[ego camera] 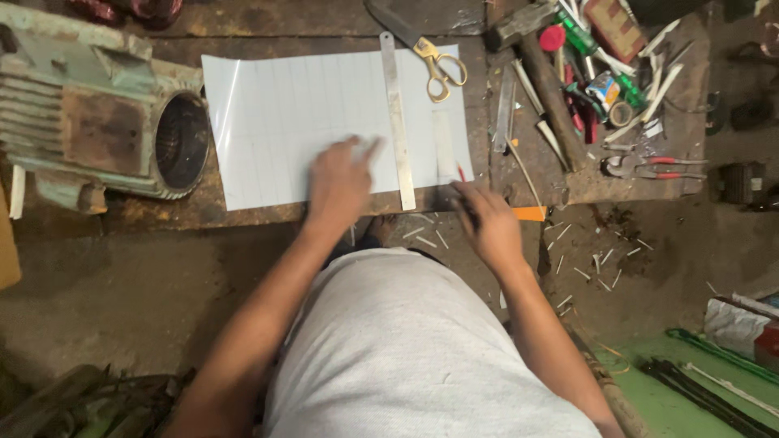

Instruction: The person marks straight lines on a white plastic sheet using a steel ruler and a marker, repositioning the ruler to draw multiple parallel lines. They then pick up scissors and cut the sheet along the marked lines into strips, holding the sheet in one hand while cutting.

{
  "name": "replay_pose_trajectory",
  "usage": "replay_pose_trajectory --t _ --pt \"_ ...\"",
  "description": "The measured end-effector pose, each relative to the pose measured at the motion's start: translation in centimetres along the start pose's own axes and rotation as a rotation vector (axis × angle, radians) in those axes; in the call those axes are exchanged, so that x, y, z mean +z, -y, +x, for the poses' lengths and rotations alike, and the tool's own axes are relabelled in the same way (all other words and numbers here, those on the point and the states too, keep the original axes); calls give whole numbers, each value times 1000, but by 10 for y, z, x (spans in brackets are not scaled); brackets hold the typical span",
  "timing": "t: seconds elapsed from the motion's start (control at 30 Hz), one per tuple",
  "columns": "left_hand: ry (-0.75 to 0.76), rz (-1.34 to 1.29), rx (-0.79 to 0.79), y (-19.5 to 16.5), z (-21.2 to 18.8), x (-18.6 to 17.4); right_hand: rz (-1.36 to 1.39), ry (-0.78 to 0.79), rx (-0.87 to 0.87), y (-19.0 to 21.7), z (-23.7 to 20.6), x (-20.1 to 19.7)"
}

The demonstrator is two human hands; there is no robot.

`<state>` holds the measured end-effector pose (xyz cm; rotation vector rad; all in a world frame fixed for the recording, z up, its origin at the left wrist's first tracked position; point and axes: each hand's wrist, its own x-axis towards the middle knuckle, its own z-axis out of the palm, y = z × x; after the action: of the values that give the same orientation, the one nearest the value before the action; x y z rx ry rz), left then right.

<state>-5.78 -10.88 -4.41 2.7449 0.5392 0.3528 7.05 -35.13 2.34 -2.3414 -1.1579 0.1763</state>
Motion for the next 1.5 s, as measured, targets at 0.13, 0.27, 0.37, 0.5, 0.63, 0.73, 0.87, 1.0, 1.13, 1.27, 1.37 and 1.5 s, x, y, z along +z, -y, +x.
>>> replay_pose_trajectory --t 0.13,0.27,0.37,0.5,0.63,0.73,0.87,1.0,1.13,1.27,1.37,1.5 --pt "-170 210 -390 53 -16 -28 -131 130 -86 14 48 11" --pt "-101 15 -666 81 -37 -52 -182 70 -437 44 84 30" --pt "-132 -46 -681 85 -41 -60 -137 203 -515 58 100 45" --pt "-141 -399 -829 90 -42 -61 -171 159 -500 45 108 44" --pt "-235 -739 -821 96 -43 -63 -302 162 -440 13 121 25" --pt "-116 -947 -906 91 -37 -74 -283 63 -421 -2 145 9" --pt "-101 -809 -647 69 -13 -111 -211 -110 -297 -9 183 1" --pt "-36 -528 -578 40 20 -167 -398 61 -136 -12 214 1" --pt "-76 -329 -483 7 49 -218 -601 117 -233 -10 234 -5" --pt "-34 -316 -554 -13 74 -253 -693 119 -246 -13 253 -31" --pt "-102 -382 -620 -12 82 -265 -763 -5 -268 -30 257 -56" --pt "-389 -386 -371 6 72 -253 -624 -112 -145 -67 230 -82"
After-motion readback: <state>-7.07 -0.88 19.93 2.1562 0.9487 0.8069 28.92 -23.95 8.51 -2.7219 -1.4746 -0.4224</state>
